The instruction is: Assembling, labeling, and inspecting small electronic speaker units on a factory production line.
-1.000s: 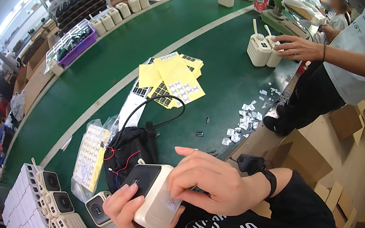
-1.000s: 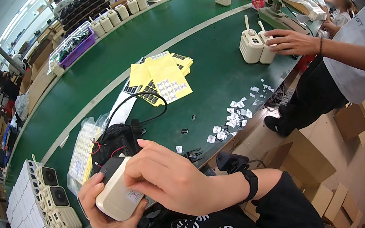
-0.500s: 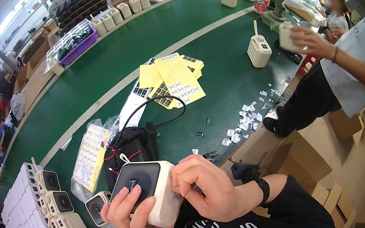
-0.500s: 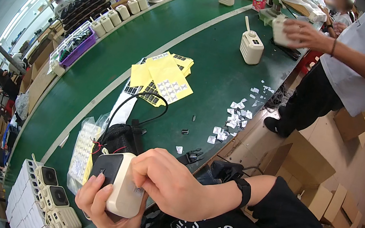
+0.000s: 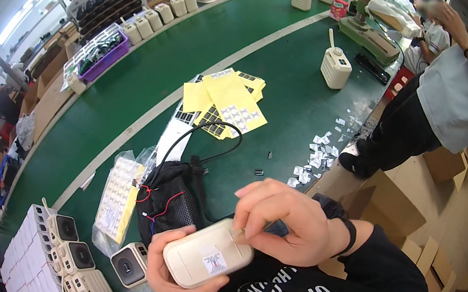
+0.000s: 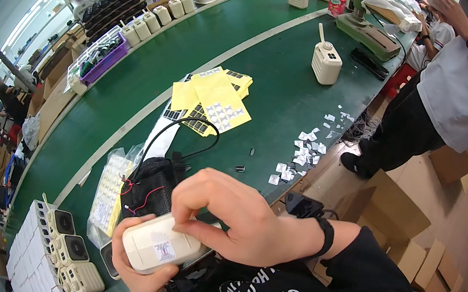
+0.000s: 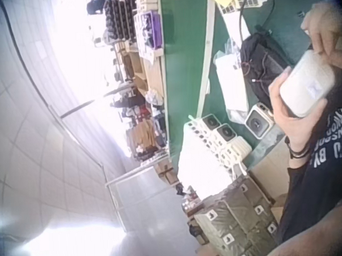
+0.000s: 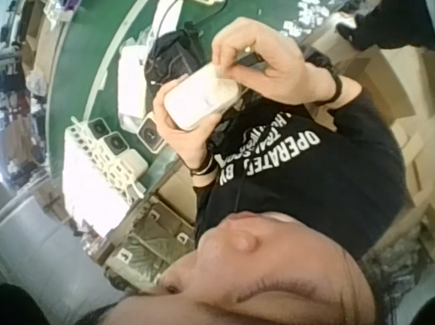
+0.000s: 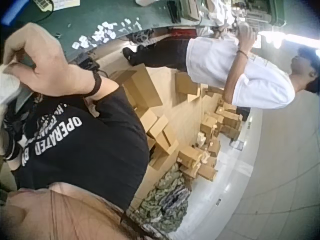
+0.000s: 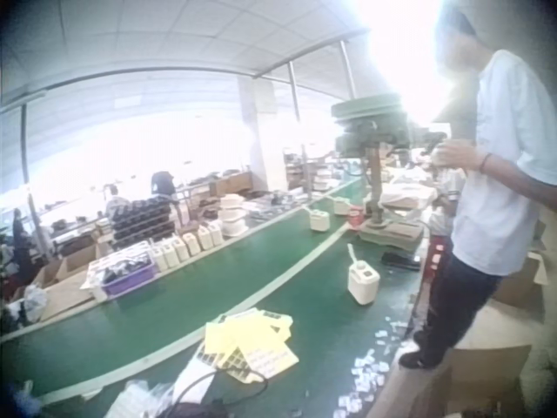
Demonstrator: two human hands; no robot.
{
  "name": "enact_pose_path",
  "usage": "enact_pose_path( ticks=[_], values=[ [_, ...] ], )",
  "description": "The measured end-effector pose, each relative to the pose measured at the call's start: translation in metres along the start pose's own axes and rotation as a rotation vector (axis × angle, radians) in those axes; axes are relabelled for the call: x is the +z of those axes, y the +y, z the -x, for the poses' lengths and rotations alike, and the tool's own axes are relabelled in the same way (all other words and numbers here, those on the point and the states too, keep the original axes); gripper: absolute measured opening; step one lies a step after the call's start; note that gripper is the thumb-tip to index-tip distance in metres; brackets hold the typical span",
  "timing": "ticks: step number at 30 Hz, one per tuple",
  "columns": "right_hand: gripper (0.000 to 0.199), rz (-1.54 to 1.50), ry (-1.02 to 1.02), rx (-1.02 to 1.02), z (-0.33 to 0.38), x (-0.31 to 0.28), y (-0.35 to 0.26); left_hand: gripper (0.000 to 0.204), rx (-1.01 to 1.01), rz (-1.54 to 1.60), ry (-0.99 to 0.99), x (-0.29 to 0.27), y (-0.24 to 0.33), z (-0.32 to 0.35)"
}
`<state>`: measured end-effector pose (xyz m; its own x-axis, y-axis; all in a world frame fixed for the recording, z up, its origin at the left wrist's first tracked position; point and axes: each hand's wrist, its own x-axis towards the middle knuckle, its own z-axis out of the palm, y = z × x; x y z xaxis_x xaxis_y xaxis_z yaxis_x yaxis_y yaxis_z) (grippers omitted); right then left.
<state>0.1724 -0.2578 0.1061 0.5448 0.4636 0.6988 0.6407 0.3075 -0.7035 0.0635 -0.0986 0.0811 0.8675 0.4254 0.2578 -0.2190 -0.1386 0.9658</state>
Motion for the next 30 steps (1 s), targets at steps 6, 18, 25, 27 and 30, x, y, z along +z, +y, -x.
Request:
enact_pose_path(
  ticks=[6, 18, 25, 27, 30],
  values=[
    [0.017, -0.193, -0.394, -0.019, -0.019, -0.014, 0.002, 0.092, -0.168, 0.259, -0.025, 0.000, 0.013, 0.005],
    [0.009, -0.362, -0.719, -0.039, -0.033, -0.017, 0.005, 0.090, -0.371, 0.499, -0.404, -0.014, 0.002, -0.001],
    [0.011, -0.217, -0.709, -0.152, -0.021, -0.017, 0.002, 0.084, -0.443, 0.588, -0.432, -0.013, 0.002, -0.002],
    [0.010, -0.219, -0.696, -0.119, -0.018, -0.017, 0.001, 0.084, -0.453, 0.588, -0.443, -0.012, 0.002, -0.002],
    [0.011, -0.209, -0.682, -0.075, -0.012, -0.015, 0.004, 0.084, -0.465, 0.524, -0.447, -0.011, 0.004, -0.003]
  ],
)
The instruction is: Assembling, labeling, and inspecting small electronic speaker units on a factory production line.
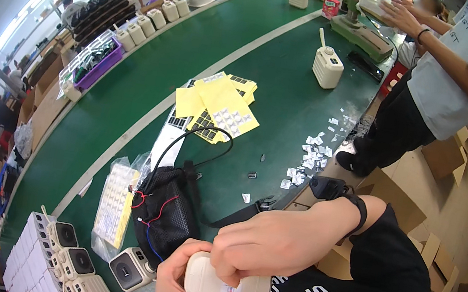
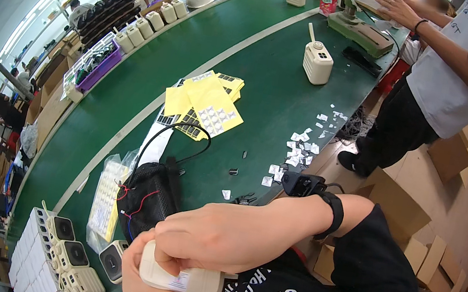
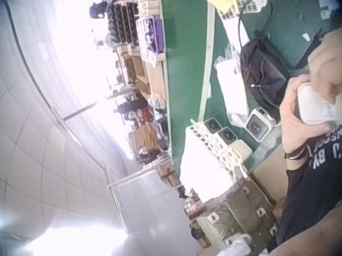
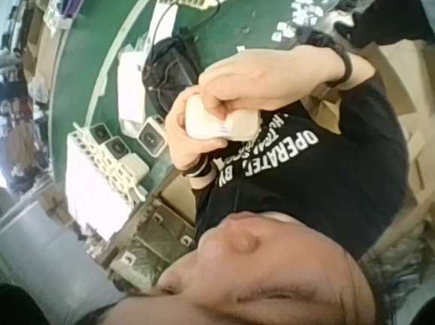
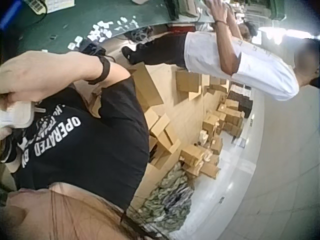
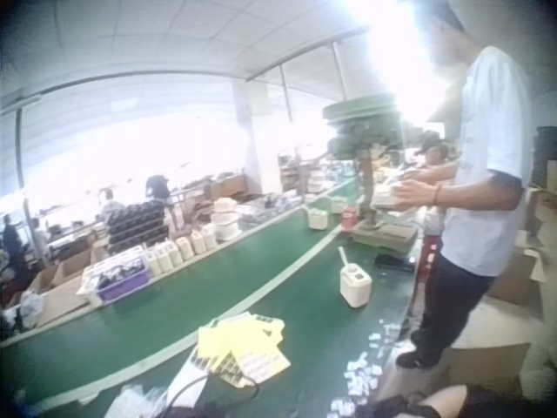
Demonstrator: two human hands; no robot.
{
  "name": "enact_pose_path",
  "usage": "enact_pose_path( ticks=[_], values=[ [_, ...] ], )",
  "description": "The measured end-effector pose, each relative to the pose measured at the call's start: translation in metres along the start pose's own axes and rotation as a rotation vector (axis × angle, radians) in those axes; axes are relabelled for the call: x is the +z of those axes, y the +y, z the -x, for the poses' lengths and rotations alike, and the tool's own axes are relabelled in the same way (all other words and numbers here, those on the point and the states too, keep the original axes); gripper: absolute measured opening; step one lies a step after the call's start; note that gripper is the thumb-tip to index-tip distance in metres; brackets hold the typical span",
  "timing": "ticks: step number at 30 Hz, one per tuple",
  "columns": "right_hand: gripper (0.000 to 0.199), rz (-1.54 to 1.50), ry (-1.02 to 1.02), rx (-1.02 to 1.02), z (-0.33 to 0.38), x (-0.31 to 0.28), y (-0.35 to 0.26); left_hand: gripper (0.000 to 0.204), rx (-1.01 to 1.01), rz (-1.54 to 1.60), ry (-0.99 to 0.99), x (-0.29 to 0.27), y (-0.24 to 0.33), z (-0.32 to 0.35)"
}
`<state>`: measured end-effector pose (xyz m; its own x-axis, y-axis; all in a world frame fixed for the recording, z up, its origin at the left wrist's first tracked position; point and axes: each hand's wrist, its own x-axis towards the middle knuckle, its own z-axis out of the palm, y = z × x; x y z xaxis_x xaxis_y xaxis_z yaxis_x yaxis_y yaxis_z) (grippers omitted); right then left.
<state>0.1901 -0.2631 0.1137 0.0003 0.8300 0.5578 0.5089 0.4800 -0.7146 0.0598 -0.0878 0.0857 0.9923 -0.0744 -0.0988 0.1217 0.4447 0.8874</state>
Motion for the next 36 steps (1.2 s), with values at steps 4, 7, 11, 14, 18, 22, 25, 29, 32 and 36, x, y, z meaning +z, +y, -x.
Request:
enact_pose_path(
  ticks=[4, 7, 11, 14, 18, 22, 25, 29, 32, 36],
  values=[
    [0.013, -0.003, 0.068, 0.168, 0.007, -0.002, 0.003, 0.083, -0.028, -0.166, 0.030, 0.002, -0.009, -0.006],
    [0.008, 0.070, 0.445, 0.346, 0.004, -0.030, 0.005, 0.084, 0.051, -0.203, 0.071, 0.004, -0.007, -0.009],
    [0.014, 0.841, 0.876, 0.377, 0.035, -0.107, 0.091, 0.087, 0.133, -0.129, 0.207, 0.003, -0.009, -0.007],
    [0.013, 0.895, 0.769, 0.688, 0.068, -0.147, 0.150, 0.077, 0.129, -0.213, 0.152, 0.003, -0.004, -0.010],
    [0.019, 0.815, 0.623, 1.099, 0.077, -0.158, 0.208, 0.074, 0.131, -0.260, 0.215, 0.006, -0.003, -0.013],
    [0.031, 0.984, 0.501, 0.817, 0.094, -0.151, 0.246, 0.080, 0.188, -0.283, 0.316, 0.000, -0.012, -0.020],
    [0.039, 0.947, 0.540, 0.798, 0.099, -0.143, 0.260, 0.087, 0.221, -0.293, 0.397, -0.002, -0.016, -0.026],
    [0.033, 0.932, 0.503, 0.824, 0.095, -0.148, 0.259, 0.086, 0.215, -0.295, 0.412, 0.004, -0.017, -0.032],
    [0.027, 0.996, 0.505, 0.791, 0.100, -0.146, 0.259, 0.073, 0.152, -0.301, 0.295, 0.006, -0.011, -0.037],
    [0.022, 1.266, 0.257, 0.553, 0.086, -0.136, 0.249, 0.071, 0.171, -0.310, 0.324, 0.006, -0.012, -0.035]
  ],
)
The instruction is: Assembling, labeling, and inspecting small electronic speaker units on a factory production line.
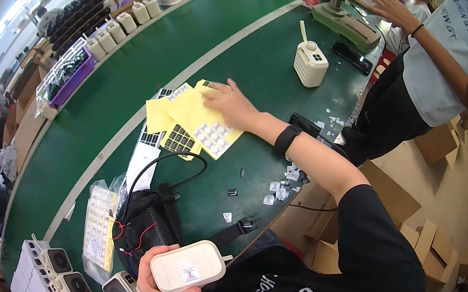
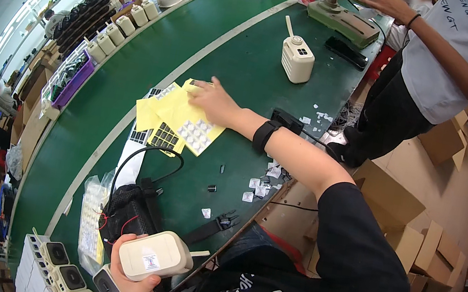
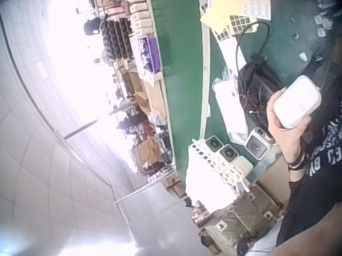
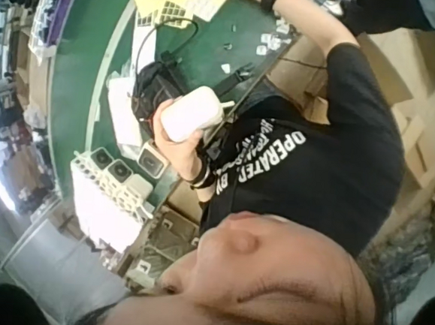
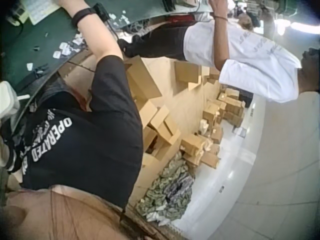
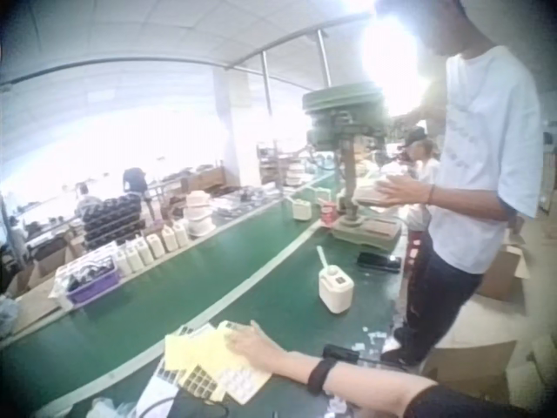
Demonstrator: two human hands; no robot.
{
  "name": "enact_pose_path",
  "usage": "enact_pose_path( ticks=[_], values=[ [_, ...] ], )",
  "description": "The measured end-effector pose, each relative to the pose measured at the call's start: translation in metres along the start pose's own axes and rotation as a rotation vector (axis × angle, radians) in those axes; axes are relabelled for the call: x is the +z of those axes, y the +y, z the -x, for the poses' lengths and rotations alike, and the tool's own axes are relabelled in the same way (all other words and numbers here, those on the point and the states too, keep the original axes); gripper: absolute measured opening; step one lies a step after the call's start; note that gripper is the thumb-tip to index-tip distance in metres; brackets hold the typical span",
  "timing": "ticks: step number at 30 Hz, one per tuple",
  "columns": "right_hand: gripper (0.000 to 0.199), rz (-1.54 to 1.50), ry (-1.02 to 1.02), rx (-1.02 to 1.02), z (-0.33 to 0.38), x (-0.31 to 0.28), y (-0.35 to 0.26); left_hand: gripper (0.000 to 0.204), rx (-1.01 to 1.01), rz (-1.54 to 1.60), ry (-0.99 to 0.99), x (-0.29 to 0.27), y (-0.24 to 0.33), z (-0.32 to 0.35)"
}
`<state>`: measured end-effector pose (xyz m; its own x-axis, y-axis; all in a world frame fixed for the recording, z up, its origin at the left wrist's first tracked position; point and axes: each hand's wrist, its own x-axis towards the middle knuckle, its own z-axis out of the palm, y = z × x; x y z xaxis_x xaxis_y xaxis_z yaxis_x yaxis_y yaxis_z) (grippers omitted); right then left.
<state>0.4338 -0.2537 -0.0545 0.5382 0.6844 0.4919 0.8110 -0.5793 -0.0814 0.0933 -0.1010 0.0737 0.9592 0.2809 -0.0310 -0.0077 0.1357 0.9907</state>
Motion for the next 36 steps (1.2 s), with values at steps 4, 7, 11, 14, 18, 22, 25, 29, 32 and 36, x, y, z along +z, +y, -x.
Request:
enact_pose_path(
  ticks=[4, 7, 11, 14, 18, 22, 25, 29, 32, 36],
  values=[
    [0.021, -0.768, -0.099, 0.049, 0.003, -0.005, -0.012, 0.067, -0.018, -0.016, 0.045, 0.000, 0.001, 0.001],
    [0.018, -1.169, 0.131, 0.438, -0.007, -0.015, -0.011, 0.065, -0.017, -0.028, 0.068, -0.001, 0.000, 0.001],
    [0.017, -0.727, 0.370, 0.582, -0.012, -0.022, 0.015, 0.064, -0.015, -0.040, 0.073, 0.003, -0.001, 0.000],
    [0.022, -0.523, 0.209, 0.628, -0.008, -0.024, 0.021, 0.064, -0.014, -0.055, 0.061, 0.006, 0.001, -0.003],
    [0.035, -0.411, 0.081, 0.367, -0.009, -0.006, 0.010, 0.083, 0.001, -0.041, 0.151, 0.001, -0.011, -0.003],
    [0.054, -0.244, 0.095, 0.399, -0.007, 0.019, 0.012, 0.076, -0.050, 0.001, 0.110, 0.002, -0.017, -0.010],
    [0.053, -0.313, 0.064, 0.363, -0.025, 0.019, 0.008, 0.076, -0.074, 0.033, 0.088, 0.001, -0.020, -0.013],
    [0.047, -0.124, -0.046, 0.495, -0.040, 0.028, -0.006, 0.064, -0.062, -0.072, 0.091, 0.015, -0.001, -0.013],
    [0.042, -0.159, -0.063, 0.456, -0.039, 0.034, -0.006, 0.063, -0.055, -0.040, 0.122, 0.015, -0.004, -0.011],
    [0.026, -0.206, 0.091, 0.373, -0.041, 0.035, -0.012, 0.064, -0.088, -0.029, 0.158, 0.014, -0.003, -0.013]
  ],
)
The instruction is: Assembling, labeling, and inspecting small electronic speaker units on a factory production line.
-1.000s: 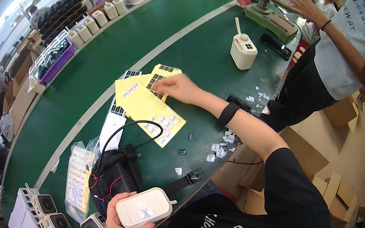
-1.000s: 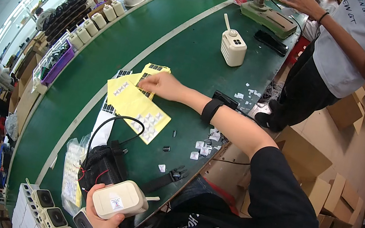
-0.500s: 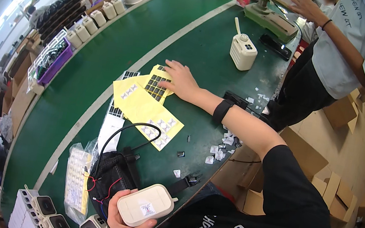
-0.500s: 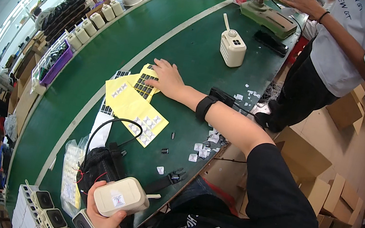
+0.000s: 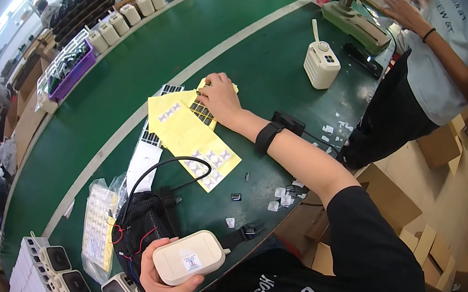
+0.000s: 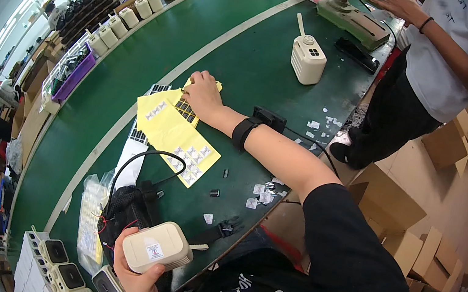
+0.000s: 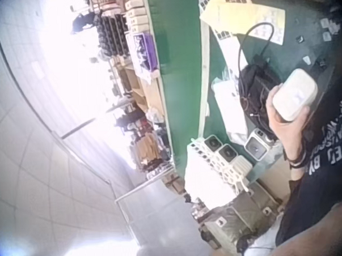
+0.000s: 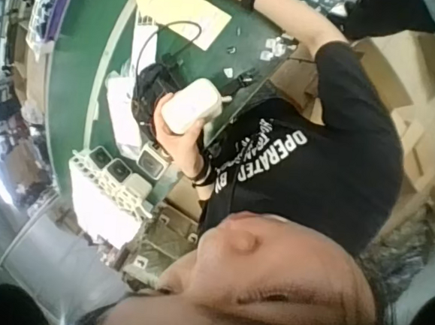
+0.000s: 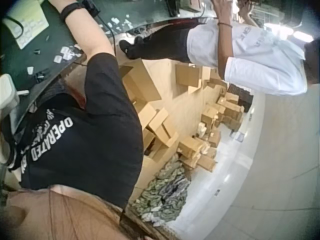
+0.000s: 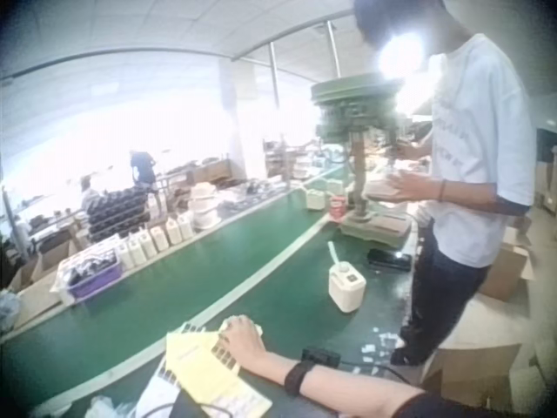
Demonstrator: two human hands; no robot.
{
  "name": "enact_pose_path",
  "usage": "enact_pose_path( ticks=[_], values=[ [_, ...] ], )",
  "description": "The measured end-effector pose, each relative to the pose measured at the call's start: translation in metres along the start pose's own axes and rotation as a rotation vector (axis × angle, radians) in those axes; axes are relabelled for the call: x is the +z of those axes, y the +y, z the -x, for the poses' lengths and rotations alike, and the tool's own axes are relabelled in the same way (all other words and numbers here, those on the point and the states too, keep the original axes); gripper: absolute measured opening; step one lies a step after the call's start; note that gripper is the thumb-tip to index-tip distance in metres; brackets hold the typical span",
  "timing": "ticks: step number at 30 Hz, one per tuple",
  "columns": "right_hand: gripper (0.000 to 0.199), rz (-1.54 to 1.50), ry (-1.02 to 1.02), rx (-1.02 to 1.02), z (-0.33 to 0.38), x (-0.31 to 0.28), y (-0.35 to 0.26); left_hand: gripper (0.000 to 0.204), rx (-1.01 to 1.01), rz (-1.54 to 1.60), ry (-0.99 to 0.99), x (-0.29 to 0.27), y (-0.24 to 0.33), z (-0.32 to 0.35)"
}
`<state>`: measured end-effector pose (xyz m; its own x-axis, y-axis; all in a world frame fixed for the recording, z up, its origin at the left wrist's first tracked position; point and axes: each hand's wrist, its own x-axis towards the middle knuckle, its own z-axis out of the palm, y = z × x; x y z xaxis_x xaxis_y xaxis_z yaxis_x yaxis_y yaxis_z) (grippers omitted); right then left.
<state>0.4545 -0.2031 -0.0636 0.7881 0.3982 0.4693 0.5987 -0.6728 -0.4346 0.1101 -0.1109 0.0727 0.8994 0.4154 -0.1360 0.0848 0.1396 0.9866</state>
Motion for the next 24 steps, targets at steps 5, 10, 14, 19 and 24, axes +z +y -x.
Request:
enact_pose_path(
  ticks=[5, 10, 14, 19, 24],
  values=[
    [0.014, 0.032, 0.160, -0.060, -0.004, 0.002, 0.006, 0.064, 0.053, -0.036, -0.024, -0.002, -0.004, -0.001],
    [0.012, 0.152, 0.132, -0.041, -0.004, 0.001, 0.002, 0.064, 0.051, -0.053, 0.001, -0.005, -0.003, 0.002],
    [0.009, 0.203, 0.106, -0.092, 0.000, -0.001, 0.003, 0.064, 0.048, -0.090, -0.024, -0.006, -0.003, 0.002],
    [0.008, 0.308, 0.191, -0.277, 0.001, -0.004, 0.002, 0.076, 0.077, -0.019, 0.045, -0.011, -0.018, 0.004],
    [0.009, 0.277, 0.201, -0.236, -0.001, -0.002, 0.007, 0.074, 0.066, -0.024, 0.054, -0.010, -0.017, 0.004]
  ],
)
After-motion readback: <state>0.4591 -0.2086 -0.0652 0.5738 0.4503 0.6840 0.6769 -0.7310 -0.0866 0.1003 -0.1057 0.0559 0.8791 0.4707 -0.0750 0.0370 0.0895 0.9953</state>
